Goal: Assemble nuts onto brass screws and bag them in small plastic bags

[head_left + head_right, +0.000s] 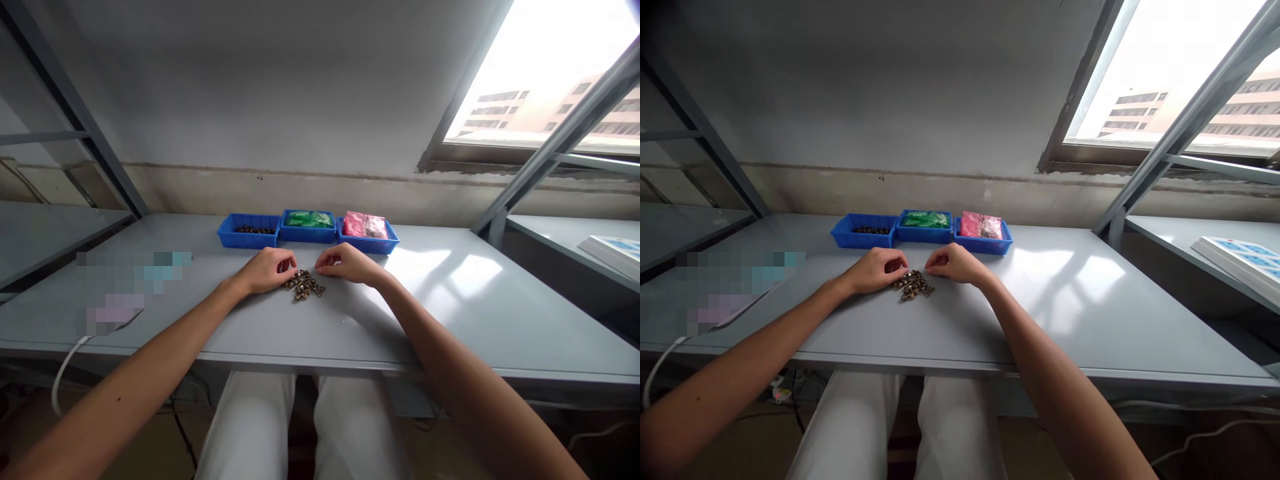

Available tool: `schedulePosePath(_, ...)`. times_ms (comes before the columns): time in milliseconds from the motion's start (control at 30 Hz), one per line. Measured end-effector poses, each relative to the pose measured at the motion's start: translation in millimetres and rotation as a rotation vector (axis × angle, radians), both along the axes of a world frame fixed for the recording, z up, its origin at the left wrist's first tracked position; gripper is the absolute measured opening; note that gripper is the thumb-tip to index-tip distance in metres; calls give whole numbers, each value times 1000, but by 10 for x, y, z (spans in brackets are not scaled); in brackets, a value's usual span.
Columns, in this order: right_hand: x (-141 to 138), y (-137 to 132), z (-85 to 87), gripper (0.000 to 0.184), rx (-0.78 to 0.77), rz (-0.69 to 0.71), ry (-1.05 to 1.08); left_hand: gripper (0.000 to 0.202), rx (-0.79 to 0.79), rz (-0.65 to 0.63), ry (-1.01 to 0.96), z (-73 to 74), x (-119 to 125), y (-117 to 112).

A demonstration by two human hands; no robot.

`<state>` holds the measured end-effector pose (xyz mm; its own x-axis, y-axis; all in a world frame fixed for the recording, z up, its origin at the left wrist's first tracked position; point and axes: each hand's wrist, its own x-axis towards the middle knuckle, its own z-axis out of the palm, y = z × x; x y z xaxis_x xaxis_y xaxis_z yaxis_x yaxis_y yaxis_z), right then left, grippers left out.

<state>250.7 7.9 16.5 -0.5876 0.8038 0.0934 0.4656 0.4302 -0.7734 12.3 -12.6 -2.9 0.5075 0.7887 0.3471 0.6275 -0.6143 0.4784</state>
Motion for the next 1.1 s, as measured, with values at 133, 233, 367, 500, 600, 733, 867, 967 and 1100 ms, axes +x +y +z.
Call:
schedulePosePath(133, -79, -49, -22, 14, -199, -96, 288, 21, -52, -11, -53, 13, 31, -24)
schedulePosePath(233, -135, -64, -42, 18, -298, -93, 438, 26, -90, -22, -71, 9, 63, -41)
schedulePosePath(367, -180, -76, -36, 24, -417, -110, 577, 27, -90, -13, -35, 4, 80, -48)
schedulePosePath(500, -200, -80, -36, 26, -518, -115, 680, 27, -93, -3, -1, 12, 83, -49)
schedulePosePath(600, -203, -72, -43, 25, -555, -141, 721, 22, -88, 12, 12, 10, 91, -47)
schedulePosePath(733, -190, -57, -36, 23, -584, -176, 758, 17, -82, 16, 16, 0, 101, -43)
schedulePosePath(867, -181, -56, -23, 22, -586, -190, 752, 16, -90, 23, -10, -4, 96, -31)
schedulePosePath(967, -187, -58, -28, 22, -584, -192, 743, 19, -87, 29, -22, -5, 90, -19)
schedulePosePath(1100, -190, -54, -32, 23, -592, -174, 768, 21, -99, 28, -19, -1, 88, -12)
